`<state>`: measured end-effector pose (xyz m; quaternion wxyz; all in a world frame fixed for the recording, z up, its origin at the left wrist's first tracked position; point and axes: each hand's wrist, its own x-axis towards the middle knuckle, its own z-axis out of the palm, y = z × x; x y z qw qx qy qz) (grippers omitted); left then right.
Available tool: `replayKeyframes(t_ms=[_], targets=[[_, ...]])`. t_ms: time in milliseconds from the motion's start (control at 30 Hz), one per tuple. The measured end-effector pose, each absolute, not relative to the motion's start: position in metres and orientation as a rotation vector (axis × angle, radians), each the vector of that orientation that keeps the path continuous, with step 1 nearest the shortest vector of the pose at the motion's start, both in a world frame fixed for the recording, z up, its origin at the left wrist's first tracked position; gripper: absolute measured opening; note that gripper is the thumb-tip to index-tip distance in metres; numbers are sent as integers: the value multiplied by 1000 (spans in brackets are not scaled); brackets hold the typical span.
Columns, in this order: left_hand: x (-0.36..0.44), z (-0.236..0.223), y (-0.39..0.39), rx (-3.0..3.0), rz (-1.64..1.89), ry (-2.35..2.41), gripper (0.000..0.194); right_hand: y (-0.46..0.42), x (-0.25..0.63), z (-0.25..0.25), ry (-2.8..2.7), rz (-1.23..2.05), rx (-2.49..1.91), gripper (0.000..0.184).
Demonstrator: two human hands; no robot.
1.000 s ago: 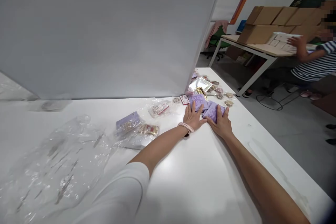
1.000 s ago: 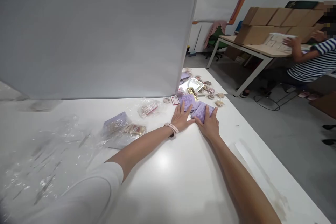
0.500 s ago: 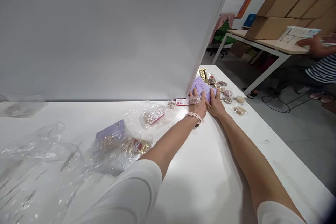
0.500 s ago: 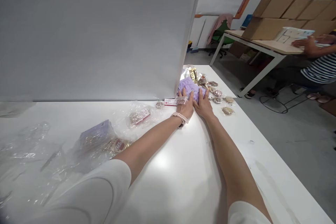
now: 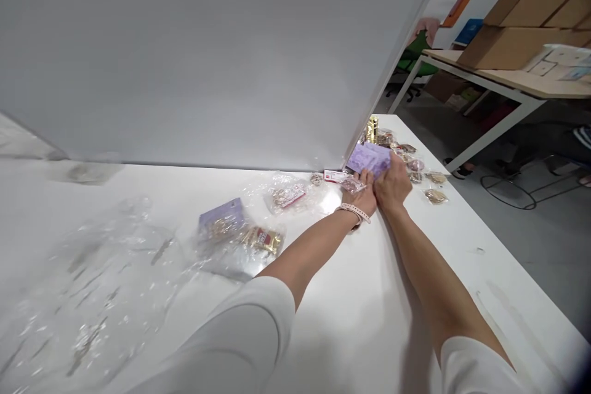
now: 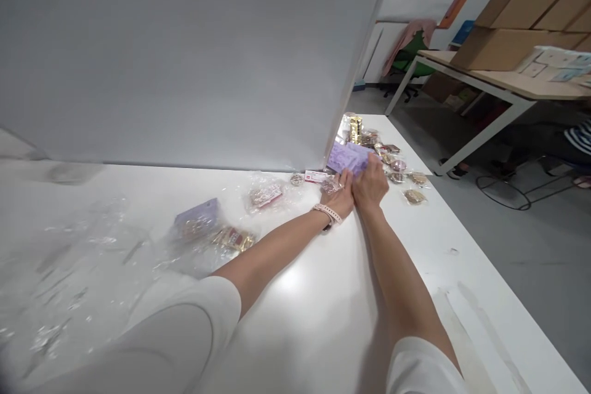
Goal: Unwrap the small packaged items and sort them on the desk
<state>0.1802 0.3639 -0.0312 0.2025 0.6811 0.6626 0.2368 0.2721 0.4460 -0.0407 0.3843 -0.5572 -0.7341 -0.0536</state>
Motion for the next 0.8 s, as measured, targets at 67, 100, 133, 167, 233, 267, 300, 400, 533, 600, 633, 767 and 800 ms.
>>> replayKeyframes(t_ms=[67,100,133,167,233,267,300,400,533,600,633,767,800], targets=[[178,-25,347,1968,497,1789,69,425,273,-40,-1697,-221,-1351,49],[176,-20,339,2003,408,1736,69,415,274,-39,-1649,-238,-1315,46],[173,-12,332,2036,319,1666,68,404,274,-40,-1631,-237,-1278,44],[170,-2,324,2060,239,1590,65,394,274,-40,-1629,-221,-1243,42],[160,22,304,2068,119,1464,54,373,272,-41,-1612,-171,-1199,42],[154,34,292,2061,85,1423,46,361,271,-42,-1603,-153,-1188,42],[147,45,276,2049,65,1397,40,349,270,-43,-1618,-139,-1177,42],[118,67,208,2078,109,1400,36,315,264,-44,-1936,-146,-1052,43],[72,58,77,2341,441,1611,31,296,252,-45,-2455,-250,-755,34],[51,41,10,2308,598,1895,36,304,247,-44,-2428,-289,-815,29],[42,31,-20,2275,667,2039,40,311,245,-44,-2370,-302,-874,28],[20,9,-95,2063,943,2483,46,341,232,-38,-2286,-337,-888,25],[19,11,-99,2044,995,2499,45,346,226,-35,-2328,-336,-839,25]])
